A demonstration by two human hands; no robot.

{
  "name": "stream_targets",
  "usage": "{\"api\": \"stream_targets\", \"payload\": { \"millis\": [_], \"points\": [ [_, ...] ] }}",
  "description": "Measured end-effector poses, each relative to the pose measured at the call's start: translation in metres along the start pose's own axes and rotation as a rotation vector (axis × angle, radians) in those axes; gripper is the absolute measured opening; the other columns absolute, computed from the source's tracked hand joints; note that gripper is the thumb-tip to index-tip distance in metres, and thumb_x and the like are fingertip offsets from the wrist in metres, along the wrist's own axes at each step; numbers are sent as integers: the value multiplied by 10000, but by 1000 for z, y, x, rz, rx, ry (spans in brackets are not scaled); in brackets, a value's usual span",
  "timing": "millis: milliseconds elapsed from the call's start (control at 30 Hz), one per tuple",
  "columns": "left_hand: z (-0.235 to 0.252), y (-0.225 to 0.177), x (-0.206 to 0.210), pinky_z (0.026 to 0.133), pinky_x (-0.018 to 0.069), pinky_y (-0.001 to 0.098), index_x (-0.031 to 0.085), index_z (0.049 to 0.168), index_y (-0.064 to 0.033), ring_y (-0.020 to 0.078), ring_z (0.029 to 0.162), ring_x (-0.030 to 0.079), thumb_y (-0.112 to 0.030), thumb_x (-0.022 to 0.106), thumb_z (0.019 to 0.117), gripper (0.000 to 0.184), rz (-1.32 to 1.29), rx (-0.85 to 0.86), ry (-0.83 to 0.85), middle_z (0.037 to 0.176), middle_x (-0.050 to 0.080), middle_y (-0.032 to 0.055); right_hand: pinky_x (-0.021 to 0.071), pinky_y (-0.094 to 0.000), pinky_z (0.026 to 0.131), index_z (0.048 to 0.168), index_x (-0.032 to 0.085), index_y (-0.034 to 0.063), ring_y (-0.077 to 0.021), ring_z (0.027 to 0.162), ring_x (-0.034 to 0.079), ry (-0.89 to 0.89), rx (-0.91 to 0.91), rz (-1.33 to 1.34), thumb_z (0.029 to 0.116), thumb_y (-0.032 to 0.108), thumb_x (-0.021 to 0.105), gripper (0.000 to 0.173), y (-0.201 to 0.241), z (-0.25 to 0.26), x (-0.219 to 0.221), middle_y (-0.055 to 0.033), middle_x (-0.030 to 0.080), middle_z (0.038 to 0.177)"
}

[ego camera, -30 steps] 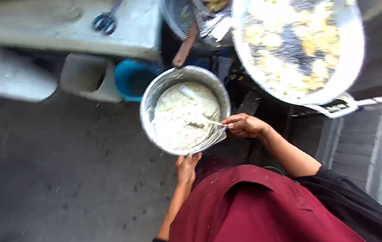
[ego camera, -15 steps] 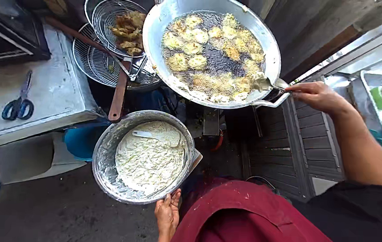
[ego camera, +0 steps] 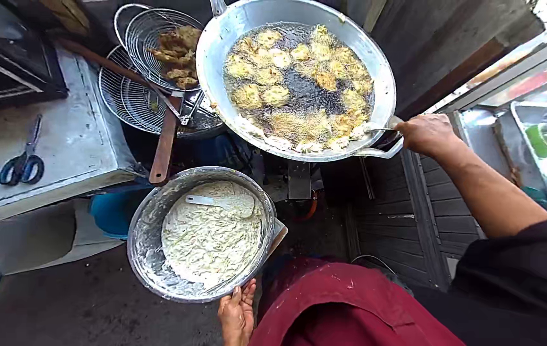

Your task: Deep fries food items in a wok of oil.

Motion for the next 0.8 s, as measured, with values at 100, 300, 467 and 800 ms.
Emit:
{"api": "stream_targets", "payload": {
  "millis": [100, 300, 467, 800],
  "points": [
    [-1, -1, 2, 620, 628, 263, 460, 1126, -5, 146, 644, 735, 17, 310, 1085, 157, 8, 0, -13, 774, 718, 65, 486, -724, 790, 1219, 729, 96, -533, 1035, 675, -61, 33, 55, 1005, 100, 557, 275, -1, -4, -15, -288, 720, 1049],
    [1, 0, 2, 614, 626, 259, 459, 1134, -4, 147, 646, 737, 9, 311, 1089, 154, 2, -3, -22, 776, 719, 74, 498, -714, 772, 1142, 750, 99, -523, 1013, 681, 28, 10, 39, 987, 89, 589, 224, 8, -6, -2, -274, 724, 1028],
    [0, 1, 0, 617, 627, 265, 454, 1162, 4, 148, 646, 735, 8, 307, 1091, 164, 2, 3, -29, 789, 718, 81, 492, -721, 794, 1181, 736, 76, -532, 1044, 674, -46, 62, 109, 1026, 125, 545, 251, -1, 1, -2, -295, 717, 1057],
    [-5, 0, 10, 713, 626, 299, 401, 1305, 64, 159, 751, 717, 4, 340, 1086, 235, -27, 32, -15, 951, 662, 116, 477, -735, 830, 1312, 686, 77, -499, 962, 684, -163, -357, 543, 1100, 160, 484, 304, 81, -47, -34, -269, 721, 1041]
  ]
}}
Point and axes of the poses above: each hand's wrist, its own z-axis towards the middle knuckle, its own x-axis out of the palm, y = z × x, the point moved 5 cm from there along z, towards the middle knuckle
